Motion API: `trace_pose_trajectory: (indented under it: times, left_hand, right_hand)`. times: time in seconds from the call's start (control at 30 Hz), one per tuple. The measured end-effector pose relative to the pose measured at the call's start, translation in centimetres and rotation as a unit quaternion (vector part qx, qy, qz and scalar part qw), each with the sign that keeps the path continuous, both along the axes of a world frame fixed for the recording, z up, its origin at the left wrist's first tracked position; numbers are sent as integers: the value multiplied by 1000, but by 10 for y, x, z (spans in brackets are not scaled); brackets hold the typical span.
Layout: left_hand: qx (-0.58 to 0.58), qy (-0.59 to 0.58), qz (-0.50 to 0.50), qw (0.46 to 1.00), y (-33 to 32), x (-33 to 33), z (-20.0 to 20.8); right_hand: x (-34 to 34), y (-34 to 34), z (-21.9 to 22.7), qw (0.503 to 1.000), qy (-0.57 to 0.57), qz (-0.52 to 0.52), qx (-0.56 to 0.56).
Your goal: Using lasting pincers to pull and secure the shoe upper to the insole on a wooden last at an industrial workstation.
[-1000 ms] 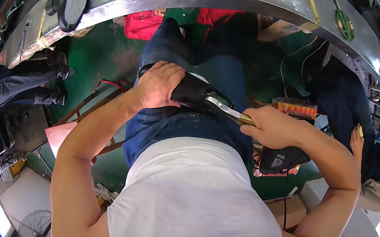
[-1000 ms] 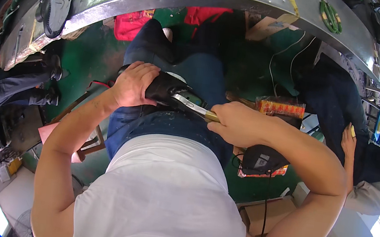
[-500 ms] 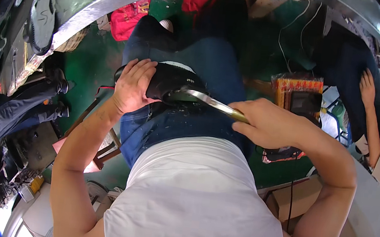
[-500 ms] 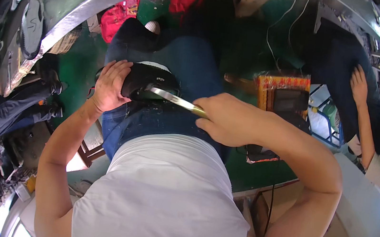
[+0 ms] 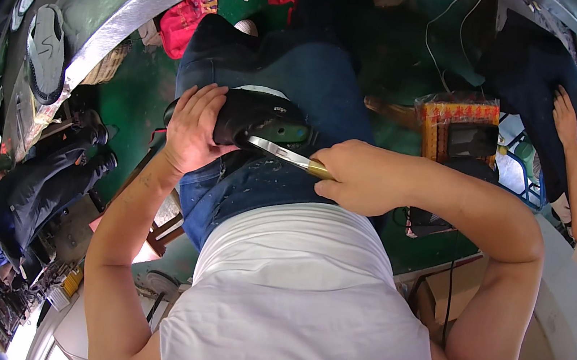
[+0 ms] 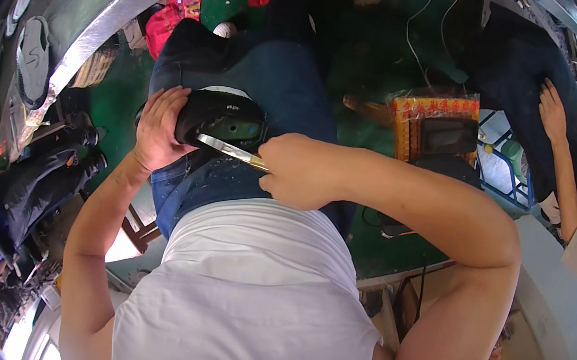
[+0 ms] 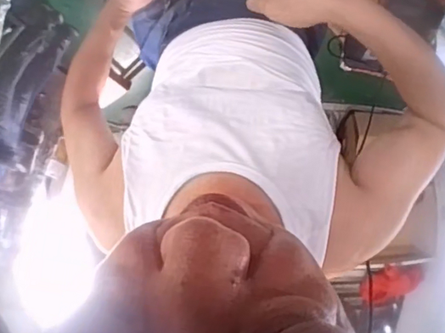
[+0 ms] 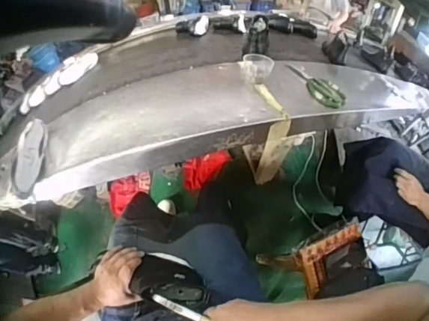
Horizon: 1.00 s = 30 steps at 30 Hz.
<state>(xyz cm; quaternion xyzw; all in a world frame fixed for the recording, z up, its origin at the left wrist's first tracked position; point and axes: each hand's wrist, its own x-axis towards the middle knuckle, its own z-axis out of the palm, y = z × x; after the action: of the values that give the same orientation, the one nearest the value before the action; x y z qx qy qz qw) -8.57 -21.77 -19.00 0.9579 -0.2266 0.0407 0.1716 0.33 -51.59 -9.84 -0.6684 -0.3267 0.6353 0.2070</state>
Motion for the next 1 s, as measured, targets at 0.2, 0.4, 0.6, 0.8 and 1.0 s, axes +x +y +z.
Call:
trace_pose_trajectory:
  times: [0.2,0.4,0.6,0.8,1.0]
  left_hand:
    - [12,35,-7,999,1,7,2]
    - [14,32,0,999,4,4,-3]
    - [-3,55,4,998,-4,7,4]
    - [-9,64,14,998,-7,8,7]
    - [-19,68,20,997,-9,8,7]
  right_hand:
    - [-31,0,-3,968,-236,39,79]
    - [-22,2,3,932,-324,115,116]
    - [-9,-6,6,996,-91,-8,-4]
    - [-14,-3,-3,997,-50,-52,-28]
    - [-18,-18,2,989,-94,-111,7]
